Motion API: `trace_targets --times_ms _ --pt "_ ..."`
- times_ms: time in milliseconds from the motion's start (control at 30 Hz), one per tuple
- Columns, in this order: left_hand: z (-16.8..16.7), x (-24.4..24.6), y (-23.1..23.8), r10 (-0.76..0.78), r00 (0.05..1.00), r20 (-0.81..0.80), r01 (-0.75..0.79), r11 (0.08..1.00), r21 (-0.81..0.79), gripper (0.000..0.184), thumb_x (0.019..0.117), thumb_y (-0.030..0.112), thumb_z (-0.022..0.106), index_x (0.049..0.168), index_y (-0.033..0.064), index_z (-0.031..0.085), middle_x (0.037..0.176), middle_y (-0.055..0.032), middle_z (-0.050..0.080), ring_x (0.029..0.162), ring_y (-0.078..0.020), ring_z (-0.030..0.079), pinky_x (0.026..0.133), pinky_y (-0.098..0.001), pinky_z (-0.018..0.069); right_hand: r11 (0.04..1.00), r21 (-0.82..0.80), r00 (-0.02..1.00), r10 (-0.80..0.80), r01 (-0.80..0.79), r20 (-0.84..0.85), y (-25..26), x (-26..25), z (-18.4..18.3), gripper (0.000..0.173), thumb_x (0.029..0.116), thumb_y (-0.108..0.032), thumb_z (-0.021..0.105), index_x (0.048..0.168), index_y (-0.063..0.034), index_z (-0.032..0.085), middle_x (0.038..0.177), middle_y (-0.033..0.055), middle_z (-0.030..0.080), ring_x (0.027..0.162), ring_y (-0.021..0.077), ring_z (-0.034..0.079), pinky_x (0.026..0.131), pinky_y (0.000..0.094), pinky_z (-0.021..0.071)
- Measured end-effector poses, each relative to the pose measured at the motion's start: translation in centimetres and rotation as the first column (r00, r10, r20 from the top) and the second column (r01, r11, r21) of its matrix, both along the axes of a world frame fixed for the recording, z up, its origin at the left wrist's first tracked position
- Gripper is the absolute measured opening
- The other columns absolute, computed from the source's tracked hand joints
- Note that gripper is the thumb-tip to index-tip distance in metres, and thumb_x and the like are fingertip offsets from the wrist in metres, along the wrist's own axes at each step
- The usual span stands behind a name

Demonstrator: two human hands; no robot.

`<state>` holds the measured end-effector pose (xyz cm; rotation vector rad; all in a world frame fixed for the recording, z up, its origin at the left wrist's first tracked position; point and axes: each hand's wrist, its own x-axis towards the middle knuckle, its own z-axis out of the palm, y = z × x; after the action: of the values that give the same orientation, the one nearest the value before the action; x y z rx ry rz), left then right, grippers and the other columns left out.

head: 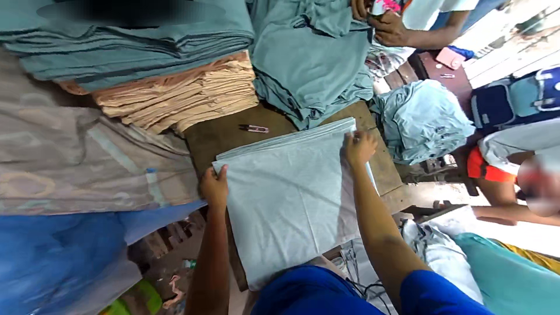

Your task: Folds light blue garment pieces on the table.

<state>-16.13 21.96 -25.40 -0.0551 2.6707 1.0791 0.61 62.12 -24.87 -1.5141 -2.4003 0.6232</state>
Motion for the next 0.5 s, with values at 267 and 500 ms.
trace_targets --times_ms 267,500 --pt "6.9 4.9 1.3 0.170 0.945 -0.279 -0.069 0.938 0.340 0.039 0.1060 0.015 0.052 0.132 -0.0142 0.047 0.114 -0.0181 0.063 0.102 -0.0106 0.062 0.094 -0.0272 0.0514 0.967 -0.222 0.915 0.030 -0.129 -0.402 -0.9 5.0 6.7 0.035 0.1115 -0.025 0.039 0.131 0.0036 0.046 0.096 0.0194 0.062 0.080 0.0269 0.065 0.074 0.0443 0.0557" --pt "14.4 7.1 -6.2 -0.140 0.966 -0.218 0.250 0.721 0.646 0.022 0.0911 0.025 0.077 0.111 0.0311 0.071 0.105 0.0165 0.075 0.096 0.0010 0.070 0.086 -0.0204 0.0589 0.640 -0.431 0.554 -0.010 -0.636 -0.832 3.3 15.2 11.6 0.043 0.0919 -0.017 0.072 0.132 -0.0224 0.059 0.107 -0.0100 0.075 0.093 0.0030 0.071 0.085 0.0250 0.0594"
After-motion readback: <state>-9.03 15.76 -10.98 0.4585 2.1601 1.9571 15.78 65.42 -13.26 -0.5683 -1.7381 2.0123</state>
